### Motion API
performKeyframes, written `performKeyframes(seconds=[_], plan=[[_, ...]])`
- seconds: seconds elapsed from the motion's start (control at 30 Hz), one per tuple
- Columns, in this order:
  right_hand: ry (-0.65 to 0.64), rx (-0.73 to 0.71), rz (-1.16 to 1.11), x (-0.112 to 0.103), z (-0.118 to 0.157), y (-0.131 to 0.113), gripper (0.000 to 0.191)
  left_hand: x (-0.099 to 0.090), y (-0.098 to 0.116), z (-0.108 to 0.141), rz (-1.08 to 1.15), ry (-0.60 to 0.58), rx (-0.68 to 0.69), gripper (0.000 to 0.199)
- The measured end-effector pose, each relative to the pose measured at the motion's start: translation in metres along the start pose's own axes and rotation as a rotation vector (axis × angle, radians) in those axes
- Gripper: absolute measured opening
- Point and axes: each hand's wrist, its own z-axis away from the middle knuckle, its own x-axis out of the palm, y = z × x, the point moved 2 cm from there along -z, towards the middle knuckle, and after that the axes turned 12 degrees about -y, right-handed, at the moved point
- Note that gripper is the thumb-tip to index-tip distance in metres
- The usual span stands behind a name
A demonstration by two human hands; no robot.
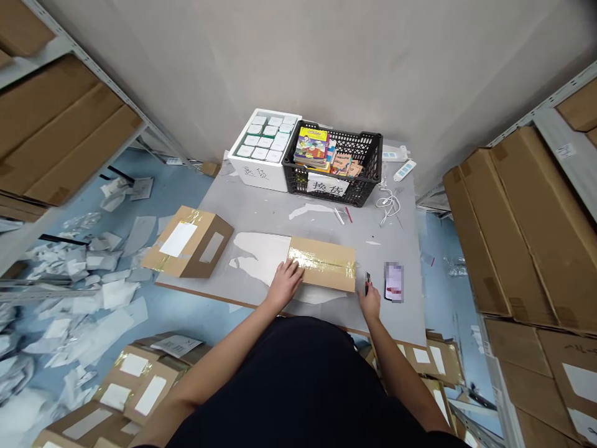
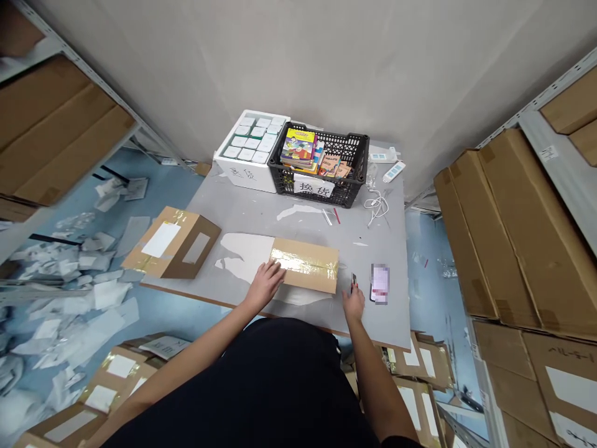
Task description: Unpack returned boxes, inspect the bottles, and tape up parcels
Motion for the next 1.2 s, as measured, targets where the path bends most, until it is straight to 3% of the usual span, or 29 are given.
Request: performKeyframes(seconds=[0.1, 0.23, 0.47, 0.67, 0.8, 0.93, 1.03, 1.2], plan=[[0.085, 0.063, 0.269, 0.0, 0.002, 0.014, 0.065, 0.004, 0.014, -0.001, -0.051, -0.066, 0.092, 0.036], [0.169, 0.144, 0.369, -0.004, 0.009, 0.027, 0.069, 0.011, 0.022, 0.002, -0.078, -0.093, 0.104, 0.04], [-0.048, 0.288, 0.261, -0.017, 0.017, 0.039, 0.054, 0.011, 0.035, 0.008, -0.29, -0.13, 0.053, 0.047], [-0.122, 0.258, 0.067, -0.018, 0.019, 0.021, 0.041, 0.008, 0.04, 0.007, -0.351, -0.15, 0.039, 0.052], [-0.144, 0.139, -0.152, -0.018, 0.026, -0.012, 0.05, 0.009, 0.039, 0.007, -0.365, -0.149, 0.045, 0.052], [-0.193, -0.106, -0.329, -0.028, 0.034, -0.068, 0.065, 0.008, 0.038, 0.007, -0.352, -0.149, 0.047, 0.054], [-0.309, -0.236, -0.172, -0.035, 0.039, -0.114, 0.069, 0.008, 0.038, 0.007, -0.344, -0.155, 0.039, 0.054], [-0.55, -0.57, 0.373, -0.028, 0.037, -0.182, 0.059, 0.012, 0.037, 0.008, -0.341, -0.154, 0.006, 0.053]])
